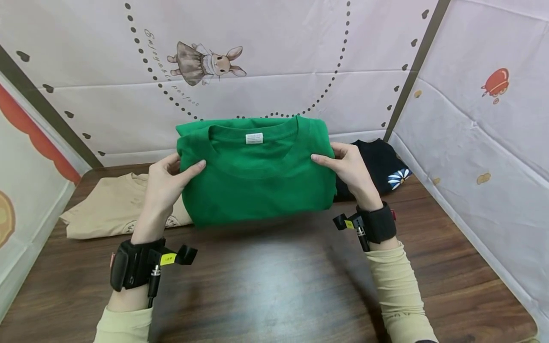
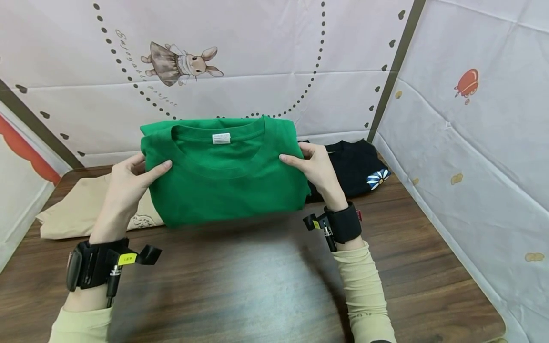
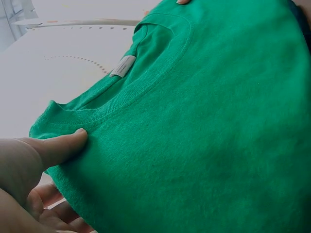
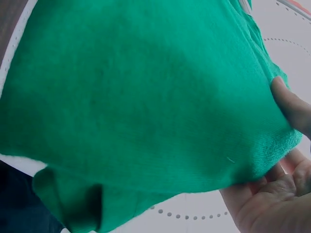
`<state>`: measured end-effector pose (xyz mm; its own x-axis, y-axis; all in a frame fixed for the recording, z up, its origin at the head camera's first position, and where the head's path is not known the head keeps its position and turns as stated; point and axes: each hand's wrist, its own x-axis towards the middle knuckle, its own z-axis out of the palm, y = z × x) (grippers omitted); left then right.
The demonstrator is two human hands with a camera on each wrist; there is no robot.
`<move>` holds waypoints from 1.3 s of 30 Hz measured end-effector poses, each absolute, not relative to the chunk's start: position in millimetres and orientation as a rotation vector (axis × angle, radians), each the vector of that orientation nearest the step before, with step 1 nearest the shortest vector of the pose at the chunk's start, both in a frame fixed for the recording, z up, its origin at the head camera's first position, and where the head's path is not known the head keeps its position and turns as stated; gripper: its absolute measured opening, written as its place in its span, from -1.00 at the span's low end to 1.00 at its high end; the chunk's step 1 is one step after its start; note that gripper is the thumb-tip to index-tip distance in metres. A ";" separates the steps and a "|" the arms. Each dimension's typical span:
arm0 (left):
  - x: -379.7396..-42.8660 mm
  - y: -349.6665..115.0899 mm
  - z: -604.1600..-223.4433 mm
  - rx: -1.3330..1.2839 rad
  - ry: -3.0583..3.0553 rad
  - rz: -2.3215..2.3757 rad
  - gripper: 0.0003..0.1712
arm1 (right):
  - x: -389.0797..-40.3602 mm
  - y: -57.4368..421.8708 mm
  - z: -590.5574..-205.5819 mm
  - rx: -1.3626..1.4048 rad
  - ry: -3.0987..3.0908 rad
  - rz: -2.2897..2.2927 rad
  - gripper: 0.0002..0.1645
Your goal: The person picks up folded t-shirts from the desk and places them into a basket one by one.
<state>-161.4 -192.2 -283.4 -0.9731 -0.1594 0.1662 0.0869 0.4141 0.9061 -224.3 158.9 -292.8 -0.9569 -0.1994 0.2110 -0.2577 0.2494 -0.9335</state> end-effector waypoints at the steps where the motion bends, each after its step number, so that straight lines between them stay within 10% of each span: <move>1: -163.6 -192.3 -282.2 0.065 -2.441 -1.578 -0.34 | -226.3 158.5 -291.7 0.448 -2.439 1.835 -0.56; 39: -229.1 -193.8 -290.0 0.142 -2.339 -1.652 -0.37 | -295.6 131.3 -301.1 0.415 -2.260 1.851 -0.72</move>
<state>-229.1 -193.8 -290.0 -0.9577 -0.2355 0.1654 0.0771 0.3437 0.9359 -295.6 131.3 -301.1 -0.9426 -0.0944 0.3204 -0.3327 0.1806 -0.9256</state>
